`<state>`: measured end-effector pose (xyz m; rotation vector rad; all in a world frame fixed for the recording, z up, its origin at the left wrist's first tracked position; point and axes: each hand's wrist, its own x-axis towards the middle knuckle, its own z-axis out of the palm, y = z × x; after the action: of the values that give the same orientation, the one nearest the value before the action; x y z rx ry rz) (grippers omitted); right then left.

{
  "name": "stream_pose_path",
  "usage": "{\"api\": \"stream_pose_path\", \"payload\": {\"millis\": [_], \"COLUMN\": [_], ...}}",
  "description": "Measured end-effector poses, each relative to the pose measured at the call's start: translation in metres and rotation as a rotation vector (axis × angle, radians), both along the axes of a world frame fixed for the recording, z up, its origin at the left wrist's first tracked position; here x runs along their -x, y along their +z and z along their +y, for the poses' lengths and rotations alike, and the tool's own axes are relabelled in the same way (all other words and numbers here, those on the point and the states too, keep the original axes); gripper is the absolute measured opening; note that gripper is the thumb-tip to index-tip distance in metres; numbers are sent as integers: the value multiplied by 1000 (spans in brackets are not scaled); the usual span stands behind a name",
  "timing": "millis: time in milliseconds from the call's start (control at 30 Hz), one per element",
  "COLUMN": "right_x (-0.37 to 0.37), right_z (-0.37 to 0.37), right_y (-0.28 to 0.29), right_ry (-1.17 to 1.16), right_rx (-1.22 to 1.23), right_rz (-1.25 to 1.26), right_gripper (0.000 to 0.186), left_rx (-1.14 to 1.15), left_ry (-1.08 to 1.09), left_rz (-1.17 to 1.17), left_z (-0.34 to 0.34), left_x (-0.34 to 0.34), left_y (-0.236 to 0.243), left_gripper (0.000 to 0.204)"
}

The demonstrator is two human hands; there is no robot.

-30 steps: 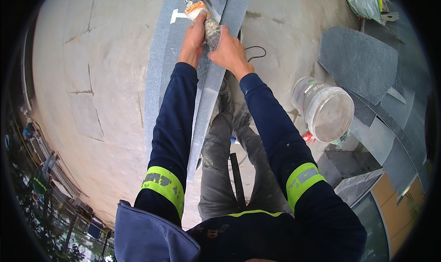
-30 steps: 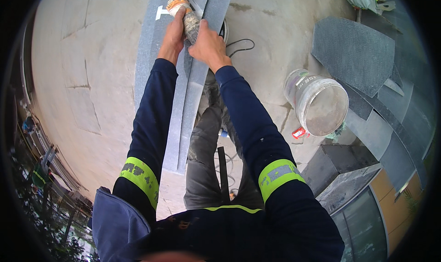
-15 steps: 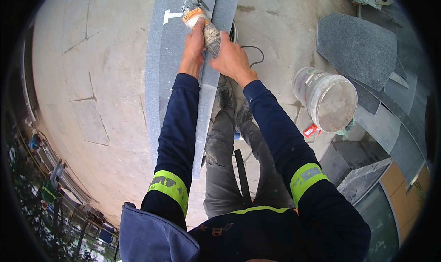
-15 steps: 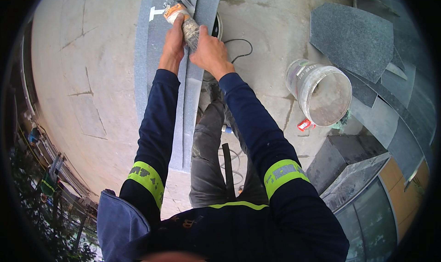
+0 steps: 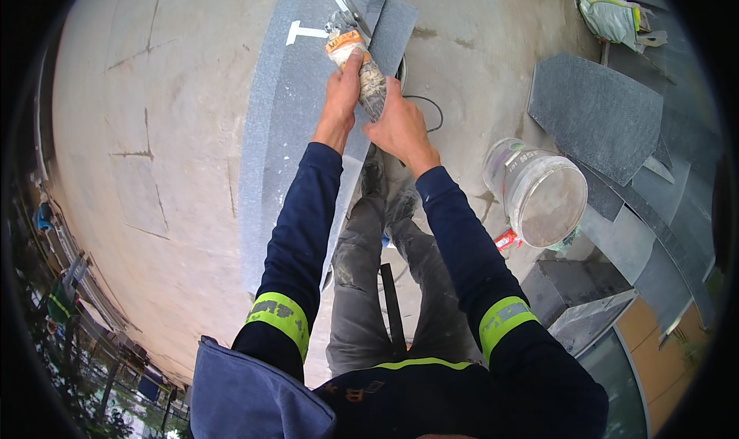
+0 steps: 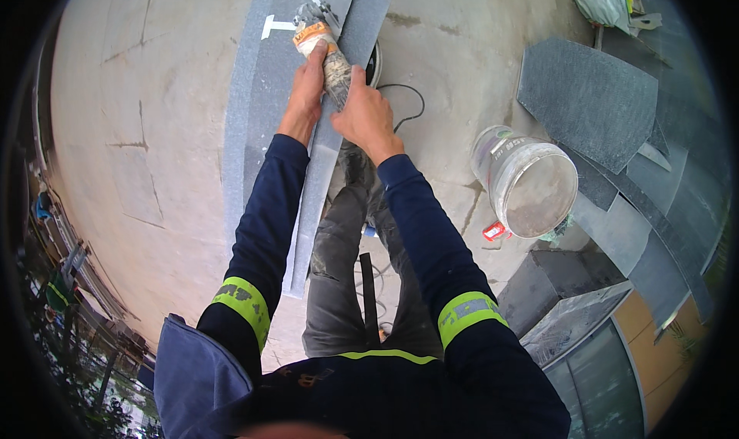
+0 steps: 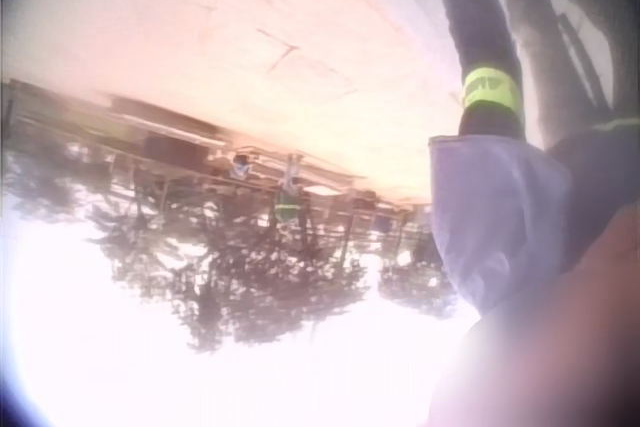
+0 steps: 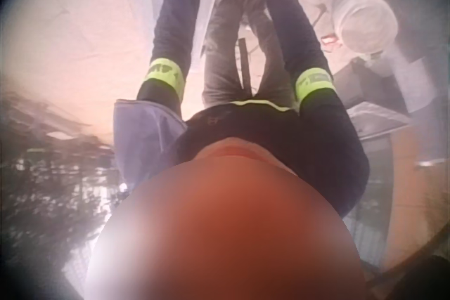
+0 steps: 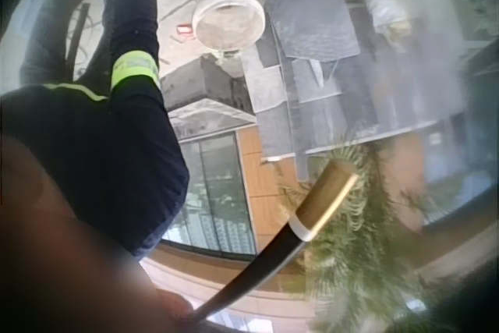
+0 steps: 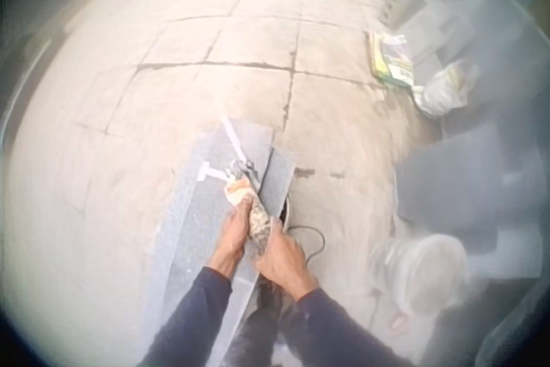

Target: The person connects a power adapter to an angle grinder and then cuts a large grey stone tile on a construction site. The person holds the grinder with both hands and moves it along the tile surface to make a cut.

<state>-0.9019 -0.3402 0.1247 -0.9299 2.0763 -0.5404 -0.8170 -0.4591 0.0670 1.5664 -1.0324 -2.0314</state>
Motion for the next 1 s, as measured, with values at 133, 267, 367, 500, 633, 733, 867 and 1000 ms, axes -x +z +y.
{"api": "stream_pose_path", "payload": {"millis": [133,267,367,500,633,733,867,1000], "right_x": [1,3,4,7,12,13,11,2], "right_z": [-14,-30,-40,-53,-73,-82,-67,-30], "right_y": [-3,-3,-4,-10,-15,-13,1,16], "right_ry": [9,12,14,13,22,19,27,4], "right_rx": [-27,-17,-37,3,21,16,-2,-44], "right_rz": [-16,-9,-12,-26,-19,-8,-15,-8], "right_gripper": [94,95,95,86,84,82,82,87], "left_rx": [26,-7,-4,-23,-23,-58,-93,-138], "left_ry": [4,25,16,66,62,66,-26,-75], "left_rz": [22,10,-16,37,13,6,4,18], "left_z": [-13,-26,-34,-46,-67,-78,-67,-33], "left_x": [3,6,8,11,16,16,5,-6], "left_y": [-2,-1,1,1,-2,-1,8,16], "left_gripper": [73,73,73,65,69,71,73,74]}}
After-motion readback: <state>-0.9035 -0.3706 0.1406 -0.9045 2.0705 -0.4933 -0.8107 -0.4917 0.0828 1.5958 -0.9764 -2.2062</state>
